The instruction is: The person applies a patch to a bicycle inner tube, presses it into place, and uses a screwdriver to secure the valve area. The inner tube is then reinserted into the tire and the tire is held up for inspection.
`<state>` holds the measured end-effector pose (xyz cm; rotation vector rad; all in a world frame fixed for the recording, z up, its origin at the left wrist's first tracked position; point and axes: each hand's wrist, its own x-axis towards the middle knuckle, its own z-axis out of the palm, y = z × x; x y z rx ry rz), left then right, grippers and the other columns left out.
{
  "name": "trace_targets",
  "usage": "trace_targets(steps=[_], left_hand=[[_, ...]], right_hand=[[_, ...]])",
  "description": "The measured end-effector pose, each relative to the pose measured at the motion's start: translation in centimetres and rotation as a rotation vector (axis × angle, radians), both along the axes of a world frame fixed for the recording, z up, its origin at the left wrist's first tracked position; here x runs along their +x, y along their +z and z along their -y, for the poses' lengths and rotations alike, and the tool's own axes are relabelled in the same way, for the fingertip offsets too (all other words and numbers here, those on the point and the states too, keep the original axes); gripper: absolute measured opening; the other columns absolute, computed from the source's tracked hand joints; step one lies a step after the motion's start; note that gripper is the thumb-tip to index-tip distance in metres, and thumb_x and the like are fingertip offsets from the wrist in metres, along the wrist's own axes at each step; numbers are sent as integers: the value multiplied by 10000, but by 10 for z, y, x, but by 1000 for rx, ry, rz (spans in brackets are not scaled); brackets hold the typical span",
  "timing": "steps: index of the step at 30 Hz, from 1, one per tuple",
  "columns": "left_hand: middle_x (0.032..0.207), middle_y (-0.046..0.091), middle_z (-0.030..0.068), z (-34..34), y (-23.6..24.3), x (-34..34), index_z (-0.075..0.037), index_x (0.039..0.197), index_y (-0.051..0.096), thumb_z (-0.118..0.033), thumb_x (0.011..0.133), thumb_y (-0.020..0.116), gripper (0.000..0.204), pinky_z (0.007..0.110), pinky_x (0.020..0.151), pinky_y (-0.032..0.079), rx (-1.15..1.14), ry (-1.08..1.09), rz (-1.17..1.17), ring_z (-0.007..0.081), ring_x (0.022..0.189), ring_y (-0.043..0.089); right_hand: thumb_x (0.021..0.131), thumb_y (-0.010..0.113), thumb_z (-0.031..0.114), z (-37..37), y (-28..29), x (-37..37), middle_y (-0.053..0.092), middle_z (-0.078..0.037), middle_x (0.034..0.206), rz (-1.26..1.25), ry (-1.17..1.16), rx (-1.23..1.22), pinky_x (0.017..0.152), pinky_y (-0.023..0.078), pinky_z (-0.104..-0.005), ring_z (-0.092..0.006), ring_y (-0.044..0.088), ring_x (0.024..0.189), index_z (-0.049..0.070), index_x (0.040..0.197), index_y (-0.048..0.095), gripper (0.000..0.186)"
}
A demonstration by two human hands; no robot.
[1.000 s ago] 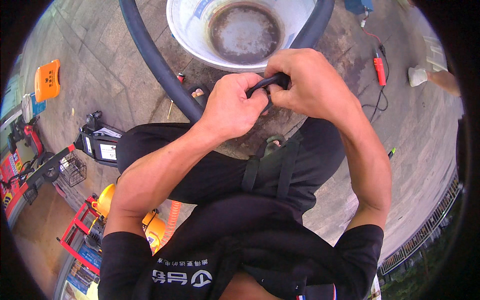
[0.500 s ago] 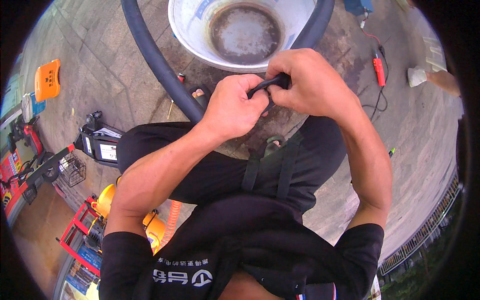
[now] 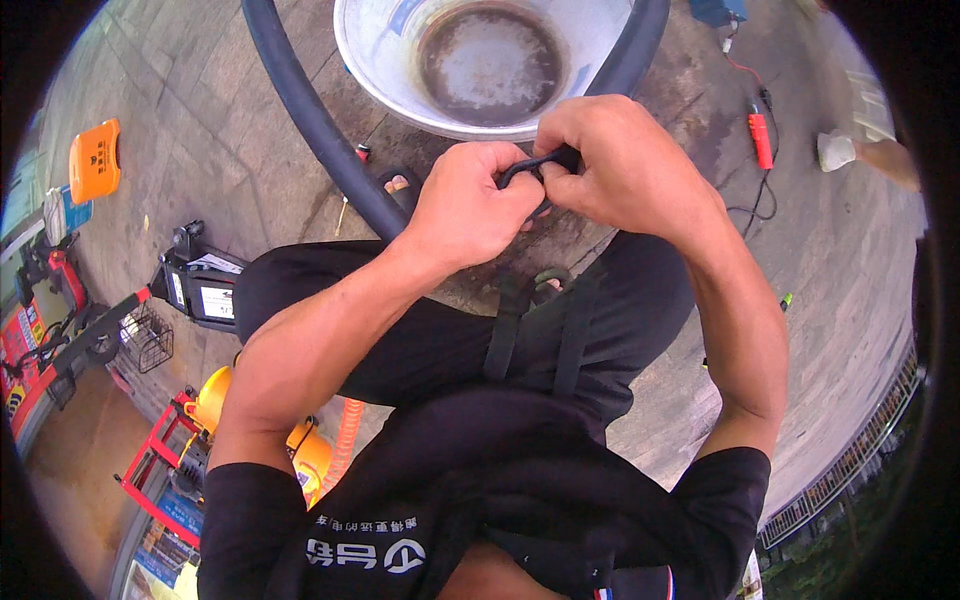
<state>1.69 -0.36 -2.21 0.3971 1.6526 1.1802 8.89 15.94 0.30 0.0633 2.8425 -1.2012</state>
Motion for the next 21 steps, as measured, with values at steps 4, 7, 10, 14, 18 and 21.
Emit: trace_targets(steps=[4,7,10,14,18,21], left_hand=[[660,641,31,-2,3,0,21,777,654,-101,827,545,171,249,539,452,-44,22,42,74,593,572],[702,647,34,0,6,-2,10,809,655,-89,838,519,170,242,560,453,-62,3,71,76,632,576],[766,656,33,2,5,-4,-10,866,648,-85,855,487,178,231,569,445,-65,-40,79,84,672,576],[762,653,37,1,1,-3,-10,873,649,-88,851,500,169,231,574,445,-75,-29,100,88,663,576],[752,647,42,0,-3,-2,-3,872,651,-86,847,509,167,235,580,444,-75,-37,105,89,651,573],[747,642,47,-3,-6,-1,1,875,651,-77,844,506,168,236,566,440,-31,-18,126,91,647,570]], right_hand=[[641,614,78,0,-3,-1,601,-226,676,7,-2,6,612,490,-435,-387,618,685,-20,741,637,141],[644,612,76,1,-4,-2,603,-228,687,6,3,-20,622,493,-438,-389,618,694,-18,747,637,142],[649,610,74,3,-3,-1,608,-227,699,7,-12,-51,633,496,-439,-391,619,704,-16,751,639,139],[655,613,74,3,1,3,615,-222,712,31,-18,-32,647,498,-441,-392,619,722,-14,748,640,131],[655,615,74,4,2,5,619,-216,713,-17,-7,1,659,500,-446,-391,620,732,-14,747,640,130],[655,613,73,4,0,6,620,-214,714,-42,-21,2,665,502,-449,-389,620,733,-13,749,639,130]])
